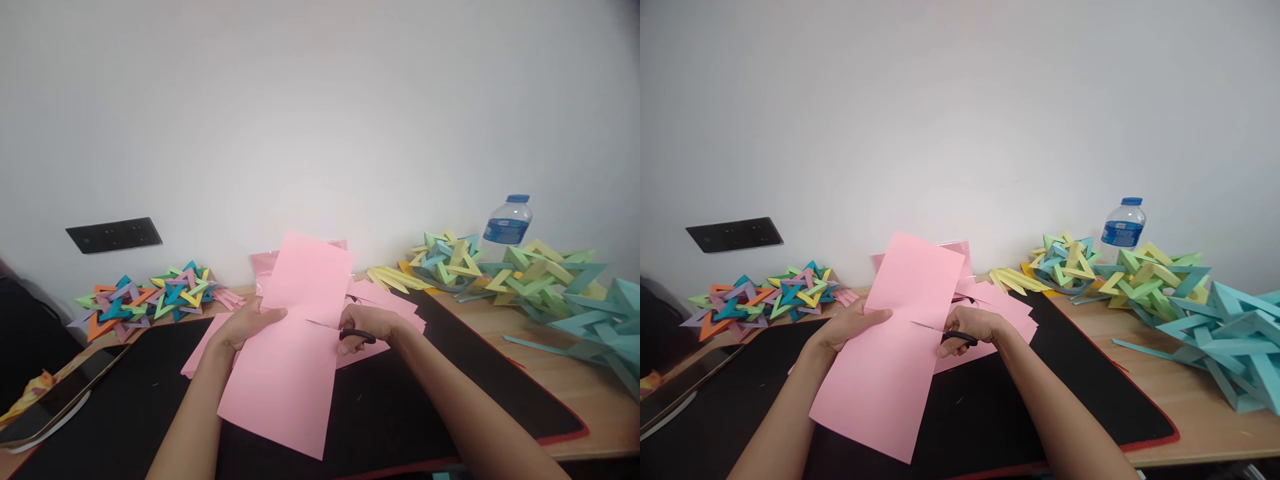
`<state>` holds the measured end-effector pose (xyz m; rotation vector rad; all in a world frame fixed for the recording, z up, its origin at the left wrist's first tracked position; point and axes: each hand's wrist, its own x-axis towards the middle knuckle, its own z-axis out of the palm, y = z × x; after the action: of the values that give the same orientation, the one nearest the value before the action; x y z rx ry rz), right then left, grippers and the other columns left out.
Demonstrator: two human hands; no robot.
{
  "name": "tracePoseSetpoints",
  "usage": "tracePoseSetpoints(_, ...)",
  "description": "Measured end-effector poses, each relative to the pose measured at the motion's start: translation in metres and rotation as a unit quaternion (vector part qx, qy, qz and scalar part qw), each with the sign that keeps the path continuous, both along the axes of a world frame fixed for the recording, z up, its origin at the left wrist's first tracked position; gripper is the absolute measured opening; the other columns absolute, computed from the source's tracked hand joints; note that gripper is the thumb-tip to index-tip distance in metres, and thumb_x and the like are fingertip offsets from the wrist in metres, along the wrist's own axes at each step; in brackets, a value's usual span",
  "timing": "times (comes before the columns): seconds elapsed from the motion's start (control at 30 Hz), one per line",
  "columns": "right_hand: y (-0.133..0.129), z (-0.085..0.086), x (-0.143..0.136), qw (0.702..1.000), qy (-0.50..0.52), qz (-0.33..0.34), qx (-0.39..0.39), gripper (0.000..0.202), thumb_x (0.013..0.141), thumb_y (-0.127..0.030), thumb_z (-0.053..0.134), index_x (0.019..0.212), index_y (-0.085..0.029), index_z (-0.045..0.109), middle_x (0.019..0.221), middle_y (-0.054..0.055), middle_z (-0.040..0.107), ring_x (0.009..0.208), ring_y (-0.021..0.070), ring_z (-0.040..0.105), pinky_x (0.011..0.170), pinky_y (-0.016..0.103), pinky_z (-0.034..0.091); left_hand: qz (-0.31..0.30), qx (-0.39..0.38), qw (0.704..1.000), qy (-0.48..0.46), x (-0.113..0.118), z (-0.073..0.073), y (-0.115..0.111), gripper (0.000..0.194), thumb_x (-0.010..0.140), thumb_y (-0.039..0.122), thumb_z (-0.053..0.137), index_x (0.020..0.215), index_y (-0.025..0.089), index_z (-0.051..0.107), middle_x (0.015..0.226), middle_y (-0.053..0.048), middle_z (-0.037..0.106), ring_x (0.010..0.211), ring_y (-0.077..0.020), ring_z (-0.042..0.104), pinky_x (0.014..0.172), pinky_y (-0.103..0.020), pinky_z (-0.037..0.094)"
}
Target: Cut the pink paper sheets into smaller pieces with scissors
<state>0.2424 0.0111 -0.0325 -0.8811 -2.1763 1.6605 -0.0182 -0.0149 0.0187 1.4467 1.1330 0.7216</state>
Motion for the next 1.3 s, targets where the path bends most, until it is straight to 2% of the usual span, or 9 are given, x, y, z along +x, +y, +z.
tracePoseSetpoints(0.3,0.000,0.000,0.000,1.000,0.002,-0.004,-0.007,0.027,0.057,-0.035,0.077,0.067,-0.013,0.066,0.050,-0.005,0.053,0.044,0.0046,0.043,0.042,0.016,0.034,0.012,0.003,1.000,-0.001,-0.001,-0.002,0.002,0.061,0.060,0.041,0.075,0.112,0.013,0.059,0.093,-0.013,0.071,0.080,-0.0302,0.067,0.066,-0.039,0.052)
tracePoseSetpoints(0.53,0.001,-0.002,0.000,1.000,0.015,0.002,-0.010,0.022,0.059,-0.031,0.077,0.069,-0.014,0.068,0.050,-0.006,0.053,0.042,0.0036,0.041,0.043,0.016,0.034,0.009,0.007,1.000,0.000,-0.002,-0.003,0.003,0.059,0.061,0.040,0.075,0.112,0.013,0.060,0.094,-0.013,0.071,0.080,-0.0297,0.067,0.065,-0.038,0.051)
tracePoseSetpoints(0.9,0.000,0.000,0.001,1.000,-0.005,-0.014,-0.007,0.025,0.057,-0.034,0.078,0.065,-0.013,0.067,0.048,-0.004,0.055,0.041,0.0039,0.041,0.042,0.017,0.035,0.013,0.008,1.000,0.003,-0.003,-0.003,0.003,0.060,0.061,0.041,0.075,0.112,0.013,0.060,0.093,-0.013,0.071,0.081,-0.0303,0.067,0.067,-0.039,0.051)
tracePoseSetpoints(1.03,0.002,-0.003,0.001,1.000,0.004,-0.007,-0.016,0.027,0.057,-0.034,0.077,0.069,-0.013,0.067,0.050,-0.004,0.056,0.042,0.0046,0.044,0.043,0.017,0.036,0.012,0.006,1.000,0.003,-0.004,-0.005,0.004,0.060,0.062,0.042,0.074,0.112,0.013,0.059,0.095,-0.013,0.071,0.082,-0.0305,0.067,0.066,-0.038,0.051)
tracePoseSetpoints(1.2,0.002,-0.003,-0.003,1.000,0.012,-0.010,-0.022,0.028,0.049,-0.030,0.080,0.061,-0.013,0.061,0.053,-0.003,0.057,0.048,0.0081,0.051,0.046,0.019,0.041,0.033,-0.005,0.999,0.014,-0.006,-0.013,0.007,0.065,0.061,0.042,0.075,0.117,0.015,0.055,0.096,-0.013,0.070,0.084,-0.0304,0.066,0.066,-0.038,0.052)
tracePoseSetpoints(1.3,0.001,-0.003,-0.005,0.999,0.019,-0.016,-0.028,0.030,0.046,-0.026,0.080,0.062,-0.014,0.058,0.055,-0.004,0.058,0.049,0.0088,0.051,0.046,0.020,0.042,0.041,-0.009,0.999,0.018,-0.007,-0.017,0.008,0.068,0.061,0.042,0.075,0.119,0.015,0.054,0.097,-0.013,0.070,0.084,-0.0307,0.066,0.066,-0.039,0.051)
